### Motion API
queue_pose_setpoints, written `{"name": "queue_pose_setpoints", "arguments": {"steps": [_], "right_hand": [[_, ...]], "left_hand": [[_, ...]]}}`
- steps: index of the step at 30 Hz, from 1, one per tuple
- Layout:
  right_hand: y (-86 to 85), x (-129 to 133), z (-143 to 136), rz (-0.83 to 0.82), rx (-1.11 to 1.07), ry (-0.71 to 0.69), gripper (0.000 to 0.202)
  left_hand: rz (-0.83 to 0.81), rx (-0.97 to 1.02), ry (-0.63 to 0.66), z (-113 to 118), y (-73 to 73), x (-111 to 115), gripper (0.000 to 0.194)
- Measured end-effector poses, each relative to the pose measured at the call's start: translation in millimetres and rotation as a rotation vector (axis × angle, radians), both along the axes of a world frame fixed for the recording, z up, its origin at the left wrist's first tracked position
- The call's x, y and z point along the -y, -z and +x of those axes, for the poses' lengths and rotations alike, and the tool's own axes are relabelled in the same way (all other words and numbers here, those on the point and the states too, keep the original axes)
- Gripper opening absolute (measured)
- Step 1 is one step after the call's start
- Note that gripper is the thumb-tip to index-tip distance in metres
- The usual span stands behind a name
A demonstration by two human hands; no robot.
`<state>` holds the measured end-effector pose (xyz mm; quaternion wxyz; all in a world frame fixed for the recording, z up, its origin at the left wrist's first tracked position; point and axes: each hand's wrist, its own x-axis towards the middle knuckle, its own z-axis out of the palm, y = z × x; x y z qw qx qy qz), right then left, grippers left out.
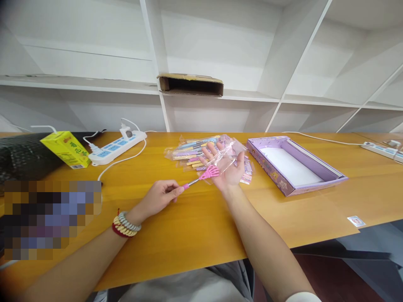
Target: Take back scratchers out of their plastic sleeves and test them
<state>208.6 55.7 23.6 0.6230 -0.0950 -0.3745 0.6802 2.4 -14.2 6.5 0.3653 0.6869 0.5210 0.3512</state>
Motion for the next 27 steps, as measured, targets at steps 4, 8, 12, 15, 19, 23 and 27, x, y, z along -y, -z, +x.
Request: {"name": "queue_pose_setpoints", "arguments": {"steps": [4,8,12,15,19,23,27], "right_hand": [[-1.0,-6,11,0.020,-0.097,0.010,0.060],[-0.2,-6,11,-0.002,-0.125,-0.007,0.060],[0.6,-2,2,-0.035,-0.128,-0.023,0.062],[-1.0,1,0,-0.047,-0.152,-0.017,0.061],[-5.5,2,4,-0.089,-0.213,-0.007,0.058],[-7.7,-1,9,-0.090,-0.219,0.060,0.056],[-6.0,-1,7,-0.072,-0.152,0.073,0.057]], "left_hand": [[0.009,-0.055,-0.003,-1,0.0,0,0.036],[-0.012,-0.050,-0.003,0,1.6,0,0.037],[0.005,-0.069,-0.007,2,2.5,0,0.038],[0.018,-0.089,-0.003,2,1.9,1,0.039],[0.015,-0.100,0.032,1,1.2,1,0.040],[0.024,-0.131,0.030,0,2.6,0,0.039],[0.034,-0.137,0.024,1,6.5,-2,0.038]]}}
